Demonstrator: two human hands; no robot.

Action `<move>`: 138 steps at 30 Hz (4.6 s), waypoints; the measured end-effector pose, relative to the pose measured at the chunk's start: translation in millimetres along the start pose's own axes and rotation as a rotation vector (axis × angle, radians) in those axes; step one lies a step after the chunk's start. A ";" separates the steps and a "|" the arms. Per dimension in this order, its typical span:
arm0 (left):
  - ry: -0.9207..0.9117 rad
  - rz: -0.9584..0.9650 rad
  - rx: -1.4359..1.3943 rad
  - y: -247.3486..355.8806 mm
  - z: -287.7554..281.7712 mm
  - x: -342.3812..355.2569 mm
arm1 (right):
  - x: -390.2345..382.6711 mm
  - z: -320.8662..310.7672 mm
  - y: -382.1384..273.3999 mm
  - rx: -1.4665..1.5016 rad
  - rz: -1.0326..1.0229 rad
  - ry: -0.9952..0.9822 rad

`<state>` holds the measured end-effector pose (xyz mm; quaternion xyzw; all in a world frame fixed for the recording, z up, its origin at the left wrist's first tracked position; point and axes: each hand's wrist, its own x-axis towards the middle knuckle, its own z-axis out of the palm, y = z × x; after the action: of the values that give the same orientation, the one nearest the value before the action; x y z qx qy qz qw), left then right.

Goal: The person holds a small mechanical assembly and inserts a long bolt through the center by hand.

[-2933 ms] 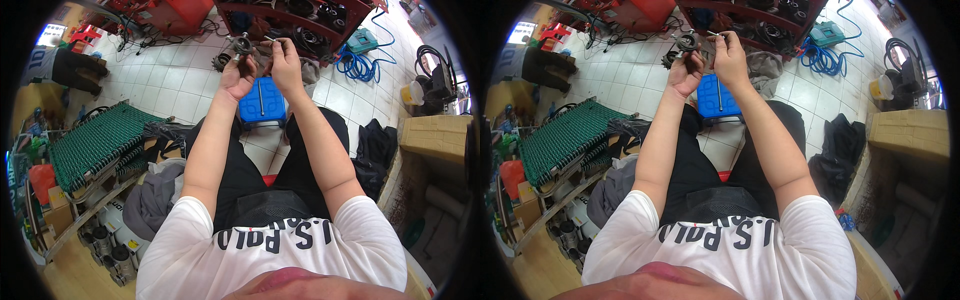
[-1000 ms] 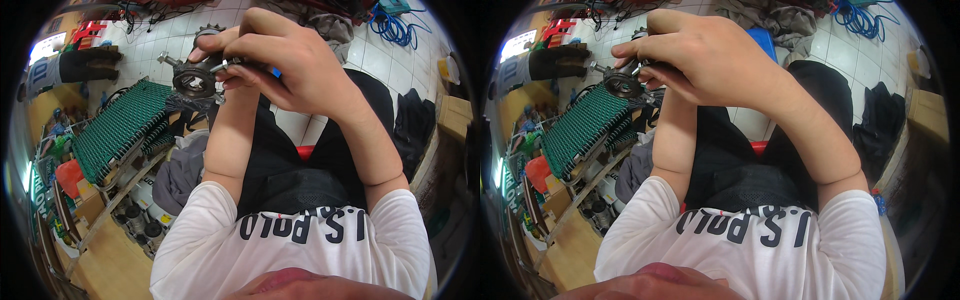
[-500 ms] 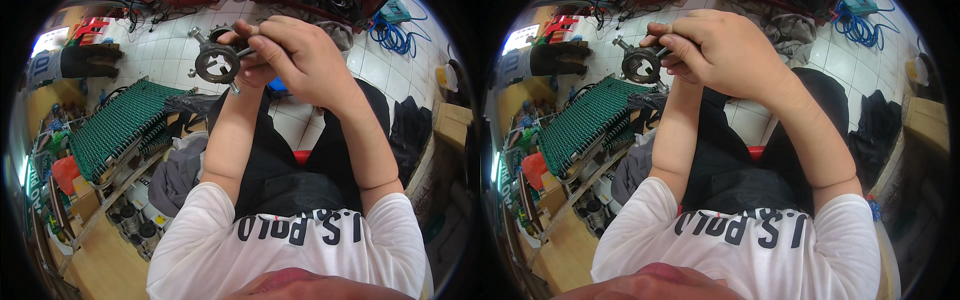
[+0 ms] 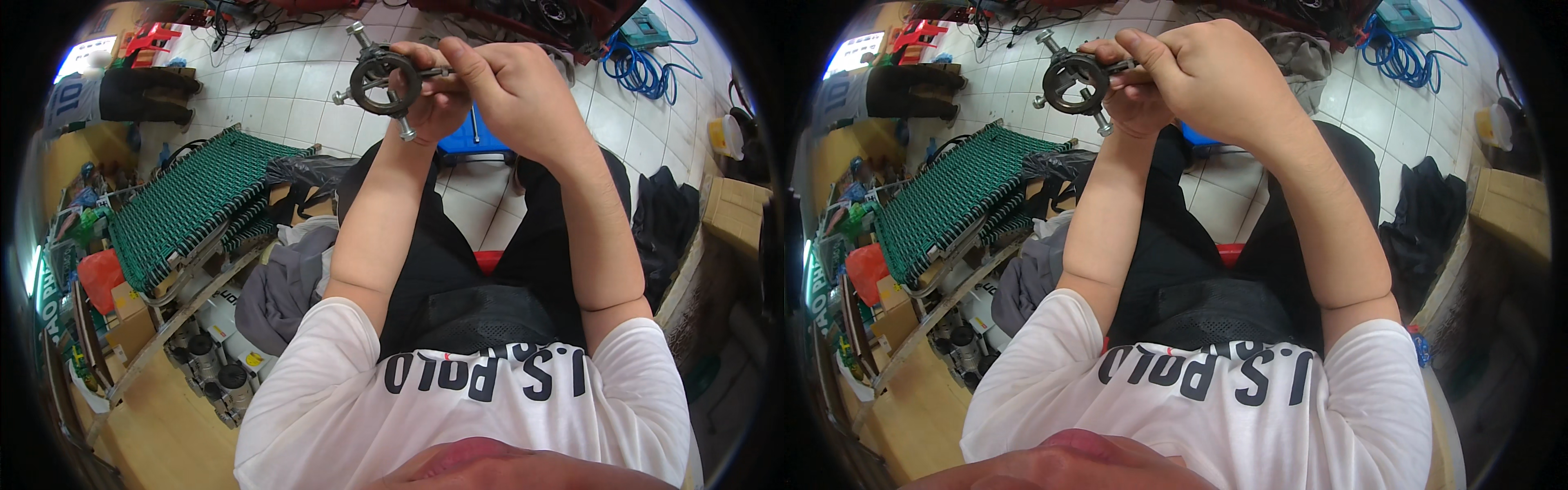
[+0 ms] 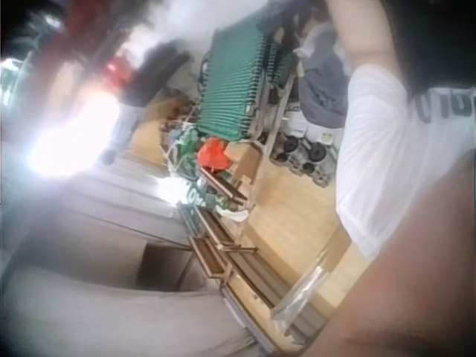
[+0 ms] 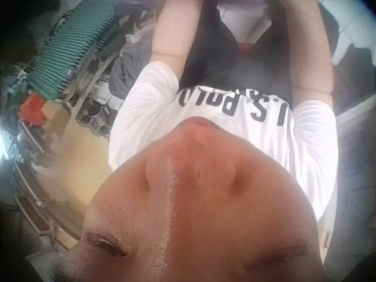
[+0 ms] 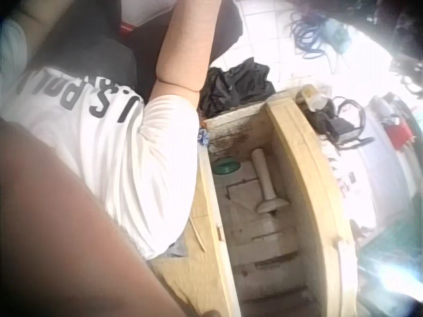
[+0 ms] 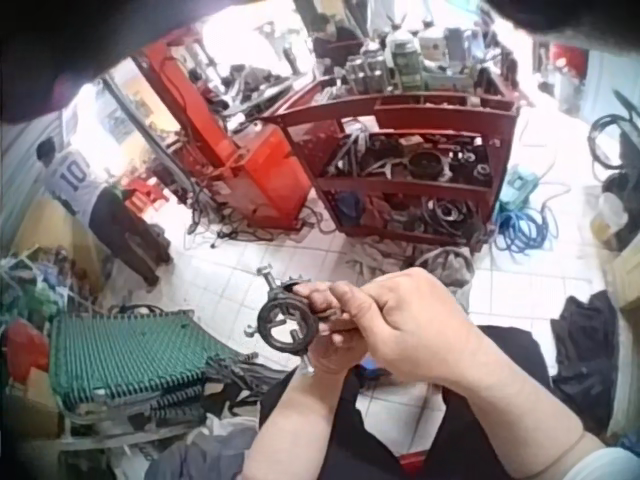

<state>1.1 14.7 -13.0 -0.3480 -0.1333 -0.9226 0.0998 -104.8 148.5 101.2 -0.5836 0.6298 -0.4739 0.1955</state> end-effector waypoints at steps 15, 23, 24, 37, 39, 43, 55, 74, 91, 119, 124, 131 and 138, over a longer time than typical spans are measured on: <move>0.184 0.090 0.148 1.0 5.5 -7.4 | 5.3 -8.1 2.8 -0.058 0.085 0.018; 0.181 0.121 -0.099 1.0 2.4 -5.5 | 4.8 2.2 12.3 0.008 -0.082 0.079; 0.181 0.123 -0.098 1.4 3.9 -5.1 | 5.6 1.2 11.0 0.029 -0.060 0.063; 0.257 0.089 -0.278 6.5 -4.3 -5.2 | 7.4 2.0 21.3 0.136 -0.043 -0.059; 0.244 0.065 -0.340 3.6 -6.0 -4.4 | 8.0 1.6 23.5 0.146 -0.031 -0.059; 0.270 0.091 -0.329 -1.1 -3.7 -1.2 | 7.6 4.1 31.4 0.188 -0.020 -0.012; 0.319 0.134 -0.471 0.0 -1.0 0.9 | 10.2 11.4 47.0 0.328 0.090 -0.001; 0.262 0.096 -0.461 -4.6 -0.5 5.9 | 8.7 5.6 47.0 0.362 0.040 -0.056; 0.279 0.124 -0.502 -4.5 0.3 8.6 | 11.1 7.8 45.3 0.160 0.015 0.065; 0.369 0.154 -0.407 -5.4 2.0 -0.3 | 14.0 9.6 45.0 0.172 0.030 0.049; 0.383 0.193 -0.360 -1.3 3.4 0.0 | 14.1 14.4 35.1 0.416 -0.013 0.149; 0.381 0.165 -0.420 -6.3 3.4 1.0 | 13.5 10.8 51.8 0.193 0.032 0.016; 0.390 0.181 -0.388 -3.4 4.1 -0.5 | 12.7 16.3 36.6 0.232 -0.051 0.144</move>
<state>3.1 19.2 -11.0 -0.1872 0.0990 -0.9677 0.1368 -114.9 126.0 67.1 -0.5374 0.5681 -0.5890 0.2037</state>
